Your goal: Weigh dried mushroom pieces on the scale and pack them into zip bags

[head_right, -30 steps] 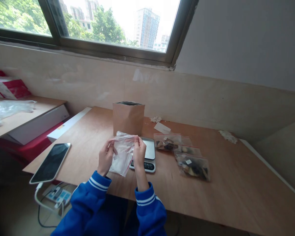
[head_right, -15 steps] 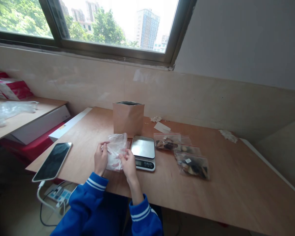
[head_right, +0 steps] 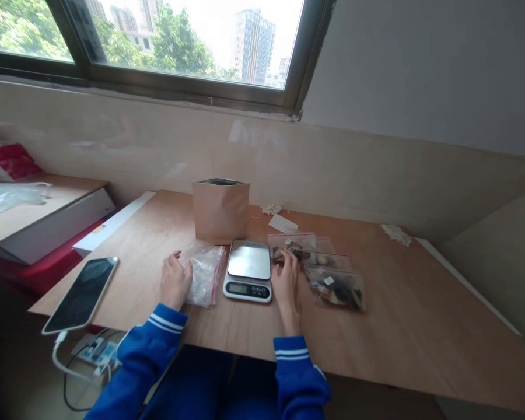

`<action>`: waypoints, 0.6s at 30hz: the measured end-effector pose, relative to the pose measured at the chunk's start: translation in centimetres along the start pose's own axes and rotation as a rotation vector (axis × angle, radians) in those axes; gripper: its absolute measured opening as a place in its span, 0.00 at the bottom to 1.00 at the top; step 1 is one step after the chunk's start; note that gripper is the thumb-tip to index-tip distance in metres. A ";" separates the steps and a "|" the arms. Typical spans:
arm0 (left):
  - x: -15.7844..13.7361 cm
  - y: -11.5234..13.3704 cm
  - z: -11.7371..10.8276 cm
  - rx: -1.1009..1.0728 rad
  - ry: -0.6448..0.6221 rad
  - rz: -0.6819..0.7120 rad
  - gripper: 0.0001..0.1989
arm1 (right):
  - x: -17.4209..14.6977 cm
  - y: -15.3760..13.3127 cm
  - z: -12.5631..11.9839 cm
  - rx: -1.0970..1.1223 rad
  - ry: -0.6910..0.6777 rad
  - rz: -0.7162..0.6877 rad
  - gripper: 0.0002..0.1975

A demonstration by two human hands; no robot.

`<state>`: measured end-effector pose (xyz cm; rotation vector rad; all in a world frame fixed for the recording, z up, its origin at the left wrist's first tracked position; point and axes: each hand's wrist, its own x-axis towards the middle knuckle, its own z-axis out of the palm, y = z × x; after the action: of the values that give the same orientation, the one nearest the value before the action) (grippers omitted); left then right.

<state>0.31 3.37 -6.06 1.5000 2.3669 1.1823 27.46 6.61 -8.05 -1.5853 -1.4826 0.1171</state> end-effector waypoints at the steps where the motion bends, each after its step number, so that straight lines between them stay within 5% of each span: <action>1: -0.4 0.3 0.1 0.037 0.032 0.042 0.23 | 0.7 1.3 0.0 -0.136 -0.037 -0.047 0.21; 3: -1.2 0.9 0.3 0.090 0.041 0.133 0.25 | 1.8 3.2 0.3 -0.372 -0.109 -0.128 0.24; 7: -2.4 1.2 1.9 0.168 -0.136 0.324 0.23 | 2.7 4.2 0.9 -0.587 -0.147 -0.197 0.22; 11: -2.9 0.3 4.0 0.250 -0.266 0.299 0.25 | 2.7 4.2 1.0 -0.552 -0.114 -0.167 0.19; 18: -2.6 -0.2 4.7 0.271 -0.259 0.298 0.25 | 2.6 4.6 0.7 -0.365 -0.033 -0.081 0.14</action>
<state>3.72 3.87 -10.25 2.0090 2.2516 0.6712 31.06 9.91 -10.19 -1.8119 -1.6609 -0.1850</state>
